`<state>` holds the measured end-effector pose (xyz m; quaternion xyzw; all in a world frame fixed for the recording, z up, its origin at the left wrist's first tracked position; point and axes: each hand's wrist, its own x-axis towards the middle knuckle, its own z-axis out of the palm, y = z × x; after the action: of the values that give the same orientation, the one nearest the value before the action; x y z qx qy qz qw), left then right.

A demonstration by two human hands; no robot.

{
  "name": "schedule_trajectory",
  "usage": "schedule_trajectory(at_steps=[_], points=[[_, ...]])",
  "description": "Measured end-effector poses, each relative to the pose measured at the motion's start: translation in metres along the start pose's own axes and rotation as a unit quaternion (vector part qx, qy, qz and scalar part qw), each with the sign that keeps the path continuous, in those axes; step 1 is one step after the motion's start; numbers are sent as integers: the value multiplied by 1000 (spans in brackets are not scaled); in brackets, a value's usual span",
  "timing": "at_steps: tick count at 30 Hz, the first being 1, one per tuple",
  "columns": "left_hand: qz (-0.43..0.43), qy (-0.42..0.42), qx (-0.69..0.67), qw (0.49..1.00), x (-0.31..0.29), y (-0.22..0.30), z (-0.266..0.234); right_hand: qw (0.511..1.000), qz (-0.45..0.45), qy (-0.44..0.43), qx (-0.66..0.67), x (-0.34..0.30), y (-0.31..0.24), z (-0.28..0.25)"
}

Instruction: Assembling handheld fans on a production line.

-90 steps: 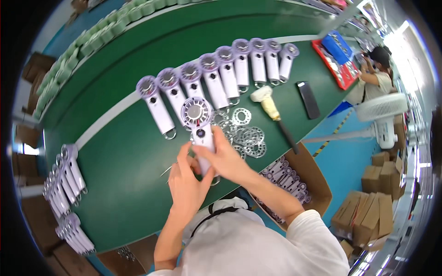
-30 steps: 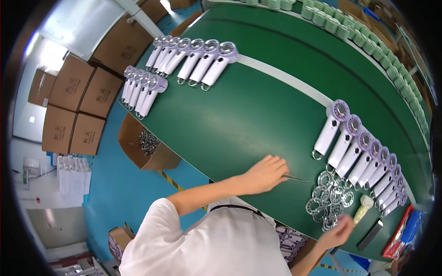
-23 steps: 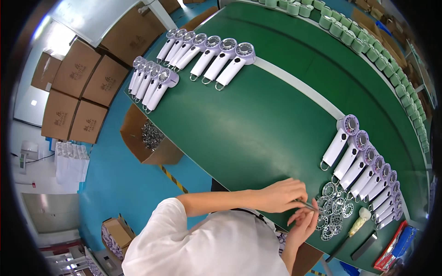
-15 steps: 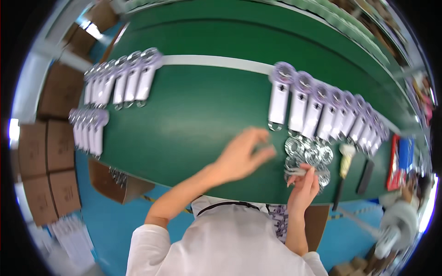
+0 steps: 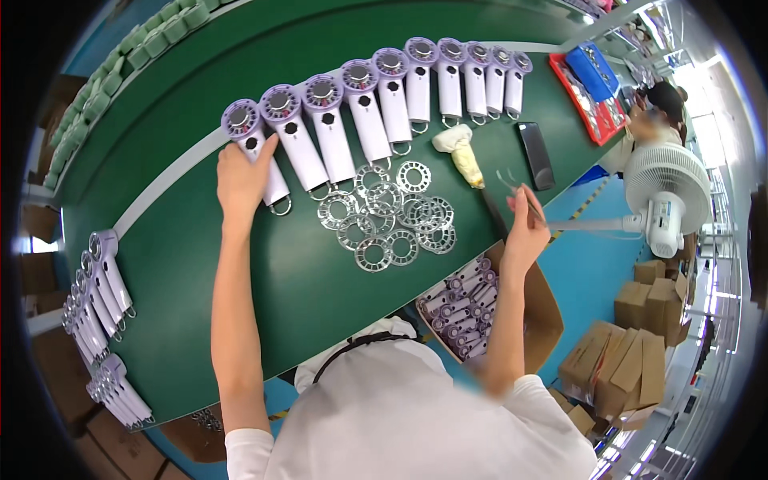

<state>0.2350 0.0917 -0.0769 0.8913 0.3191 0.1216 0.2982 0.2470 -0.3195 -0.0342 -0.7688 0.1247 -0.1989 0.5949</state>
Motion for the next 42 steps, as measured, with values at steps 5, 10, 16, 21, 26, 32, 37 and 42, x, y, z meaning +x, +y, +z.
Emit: schedule_trajectory(at_steps=[5,10,16,21,26,32,37,42], points=[[-29,-39,-6,999,-4,2,-9,995,38,-85,-37,56,40,-11],[-58,-89,-16,994,-53,-8,-48,984,24,-162,-70,69,38,-18],[-48,-131,36,990,-148,-20,-87,936,-225,-198,-188,-6,-22,5],[-72,-138,-23,988,-198,-17,-92,873,-233,-381,-196,-88,-18,45],[-48,-147,-4,988,-216,-19,-101,868,-190,-416,-196,-100,-14,56],[-46,-195,-54,978,-217,-29,-109,827,122,-547,33,-96,-45,48],[-152,-235,-236,931,-211,-28,-112,789,152,-593,40,-100,-49,57],[-164,-200,-245,934,-212,-33,-104,754,79,-645,96,-117,-52,77]])
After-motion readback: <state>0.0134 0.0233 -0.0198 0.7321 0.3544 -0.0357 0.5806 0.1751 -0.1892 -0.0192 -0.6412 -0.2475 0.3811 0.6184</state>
